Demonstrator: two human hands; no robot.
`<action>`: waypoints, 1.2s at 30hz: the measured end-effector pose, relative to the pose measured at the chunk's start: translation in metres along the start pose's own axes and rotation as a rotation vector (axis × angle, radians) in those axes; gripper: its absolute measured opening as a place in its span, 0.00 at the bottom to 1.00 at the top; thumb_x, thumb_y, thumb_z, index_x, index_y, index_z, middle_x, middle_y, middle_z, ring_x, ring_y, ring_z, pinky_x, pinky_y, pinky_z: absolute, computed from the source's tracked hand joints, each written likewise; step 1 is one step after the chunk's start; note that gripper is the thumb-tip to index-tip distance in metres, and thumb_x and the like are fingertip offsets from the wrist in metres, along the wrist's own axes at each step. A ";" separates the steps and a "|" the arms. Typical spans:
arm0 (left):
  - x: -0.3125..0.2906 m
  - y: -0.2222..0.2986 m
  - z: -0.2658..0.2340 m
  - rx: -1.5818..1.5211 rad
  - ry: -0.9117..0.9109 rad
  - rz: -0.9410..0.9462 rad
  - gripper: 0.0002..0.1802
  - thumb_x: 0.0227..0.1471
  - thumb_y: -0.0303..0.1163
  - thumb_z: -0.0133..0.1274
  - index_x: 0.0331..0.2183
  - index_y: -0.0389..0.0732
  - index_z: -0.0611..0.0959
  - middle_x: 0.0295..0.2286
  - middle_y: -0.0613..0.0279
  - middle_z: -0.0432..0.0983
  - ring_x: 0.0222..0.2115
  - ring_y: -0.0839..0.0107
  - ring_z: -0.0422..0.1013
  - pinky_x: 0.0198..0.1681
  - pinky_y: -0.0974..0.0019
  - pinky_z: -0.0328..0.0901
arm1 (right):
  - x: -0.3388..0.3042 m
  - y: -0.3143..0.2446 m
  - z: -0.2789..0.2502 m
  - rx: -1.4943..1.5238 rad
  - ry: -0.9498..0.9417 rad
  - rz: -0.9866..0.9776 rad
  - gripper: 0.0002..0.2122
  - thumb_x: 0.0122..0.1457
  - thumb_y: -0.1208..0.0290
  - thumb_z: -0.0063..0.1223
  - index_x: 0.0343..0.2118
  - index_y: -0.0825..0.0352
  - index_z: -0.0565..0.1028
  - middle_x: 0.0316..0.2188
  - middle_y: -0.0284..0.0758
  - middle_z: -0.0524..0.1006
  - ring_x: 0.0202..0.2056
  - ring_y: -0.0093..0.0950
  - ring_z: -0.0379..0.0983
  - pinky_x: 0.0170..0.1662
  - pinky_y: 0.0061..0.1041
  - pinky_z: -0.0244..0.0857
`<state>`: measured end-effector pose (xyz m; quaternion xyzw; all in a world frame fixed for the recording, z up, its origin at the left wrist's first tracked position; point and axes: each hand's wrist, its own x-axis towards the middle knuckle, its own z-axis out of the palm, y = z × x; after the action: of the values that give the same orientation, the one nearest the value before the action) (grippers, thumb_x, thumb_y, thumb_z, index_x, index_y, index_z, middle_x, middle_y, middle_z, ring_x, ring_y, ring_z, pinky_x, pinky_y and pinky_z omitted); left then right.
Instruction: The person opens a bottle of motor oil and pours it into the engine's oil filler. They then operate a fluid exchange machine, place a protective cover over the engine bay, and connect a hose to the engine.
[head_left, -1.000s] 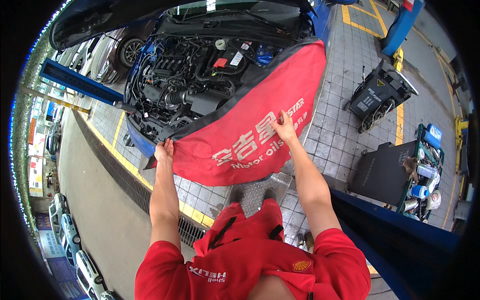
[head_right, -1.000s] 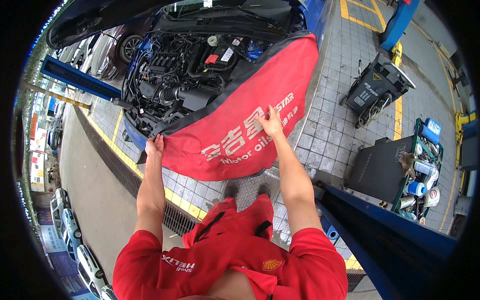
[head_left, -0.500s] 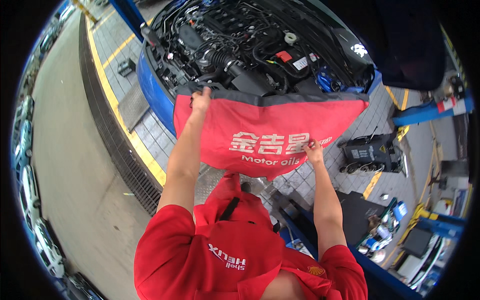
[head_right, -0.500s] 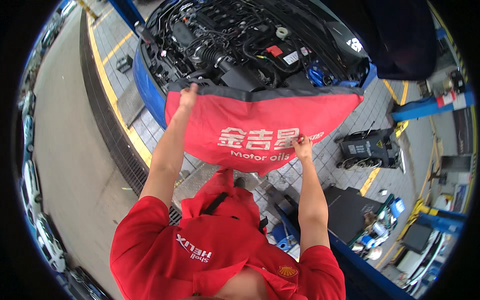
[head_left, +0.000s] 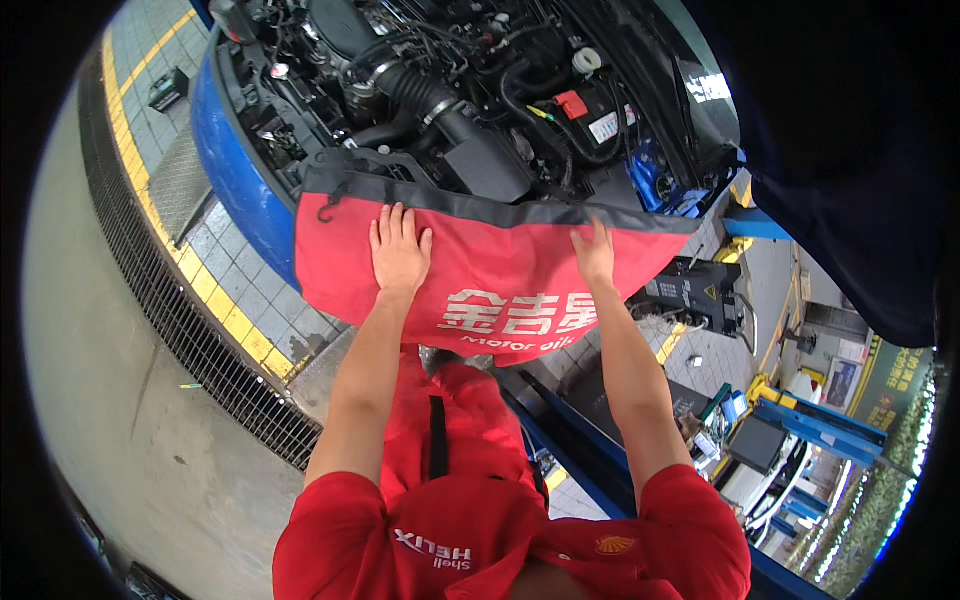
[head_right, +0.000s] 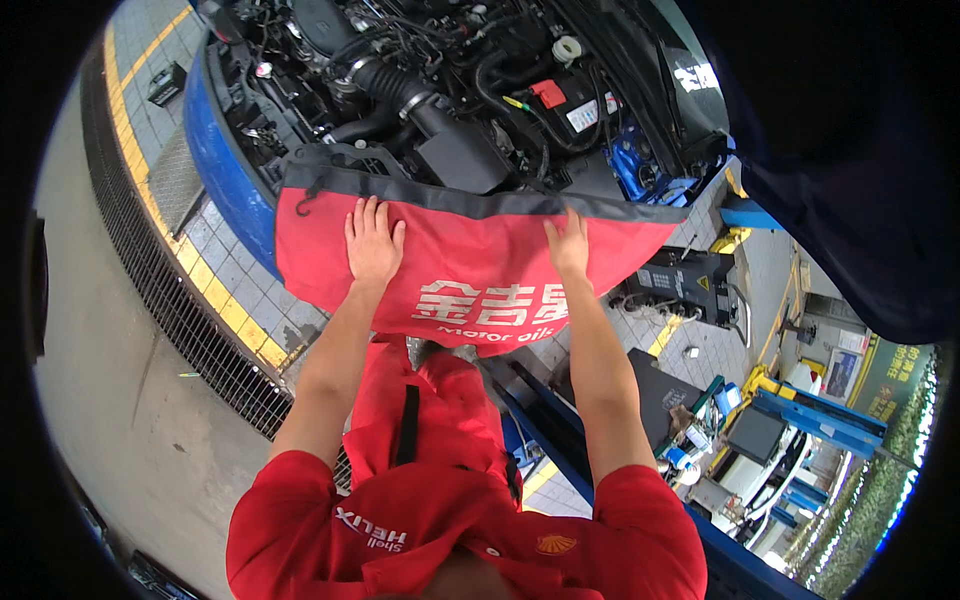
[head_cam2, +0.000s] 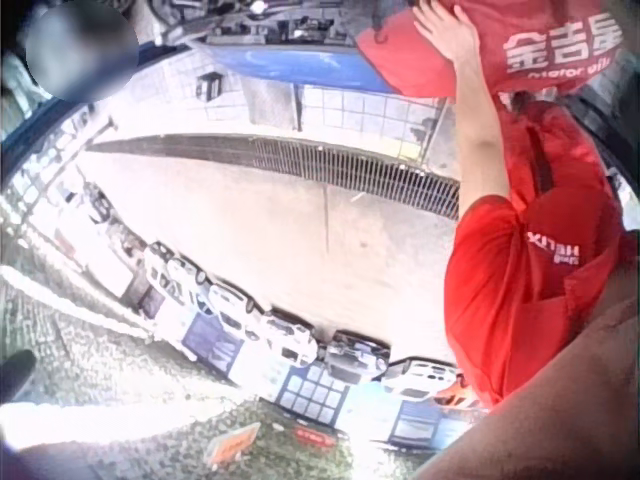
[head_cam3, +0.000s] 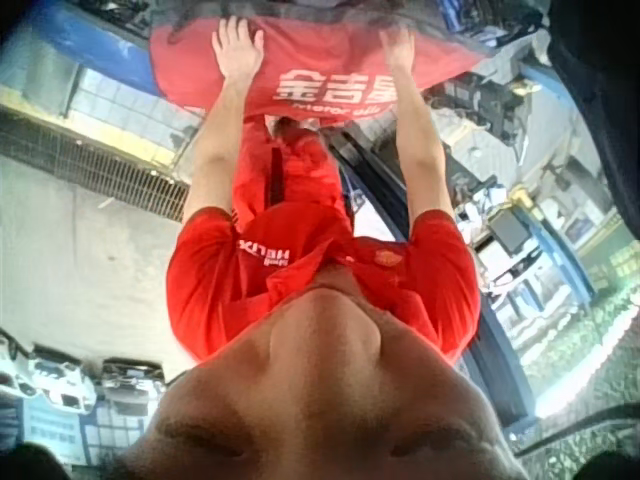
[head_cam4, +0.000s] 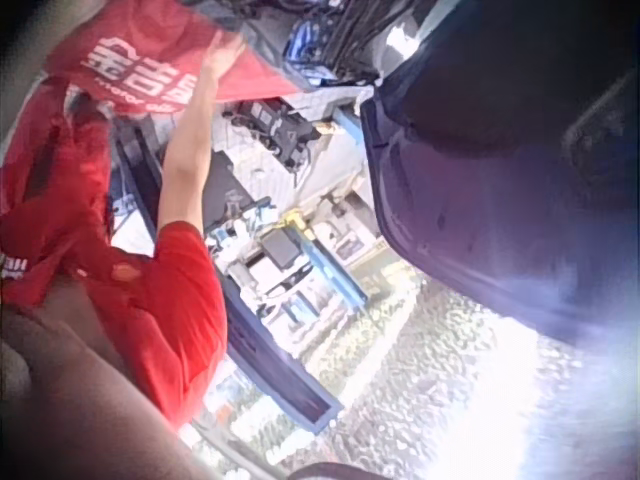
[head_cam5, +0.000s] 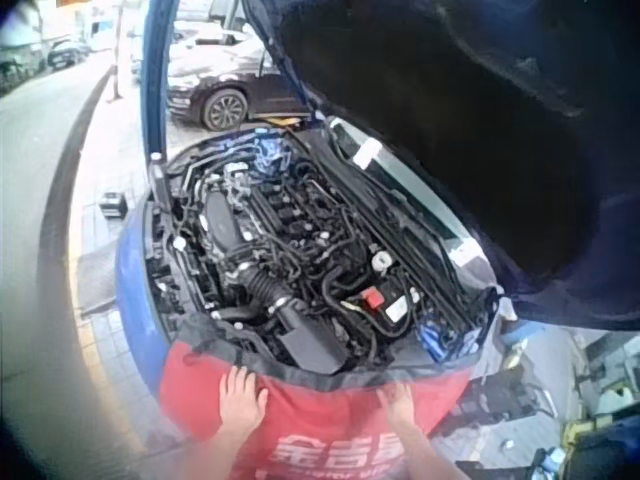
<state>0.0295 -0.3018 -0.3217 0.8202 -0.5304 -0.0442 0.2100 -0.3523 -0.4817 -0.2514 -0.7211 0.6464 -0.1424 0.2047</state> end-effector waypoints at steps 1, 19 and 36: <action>0.001 0.003 -0.003 0.002 0.002 0.000 0.33 0.71 0.51 0.57 0.67 0.41 0.79 0.71 0.53 0.70 0.76 0.50 0.59 0.79 0.37 0.52 | 0.015 -0.003 0.010 -0.073 0.041 -0.072 0.35 0.68 0.51 0.70 0.73 0.64 0.73 0.69 0.48 0.75 0.67 0.51 0.72 0.71 0.45 0.68; 0.004 0.005 -0.010 0.089 -0.045 -0.040 0.33 0.70 0.52 0.58 0.66 0.41 0.80 0.71 0.55 0.71 0.75 0.51 0.60 0.79 0.38 0.53 | 0.148 -0.009 0.001 0.631 -0.211 0.278 0.14 0.78 0.65 0.53 0.57 0.70 0.80 0.34 0.35 0.83 0.33 0.27 0.78 0.40 0.28 0.72; 0.008 0.011 -0.013 0.070 -0.085 -0.044 0.32 0.71 0.50 0.58 0.67 0.42 0.79 0.71 0.55 0.70 0.76 0.51 0.60 0.79 0.41 0.52 | 0.218 -0.001 -0.009 1.700 -0.668 0.951 0.16 0.81 0.62 0.44 0.32 0.58 0.74 0.18 0.20 0.61 0.18 0.19 0.54 0.21 0.22 0.47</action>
<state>0.0274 -0.3091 -0.3047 0.8359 -0.5218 -0.0651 0.1574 -0.3287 -0.6984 -0.2561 -0.0101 0.4607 -0.2492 0.8518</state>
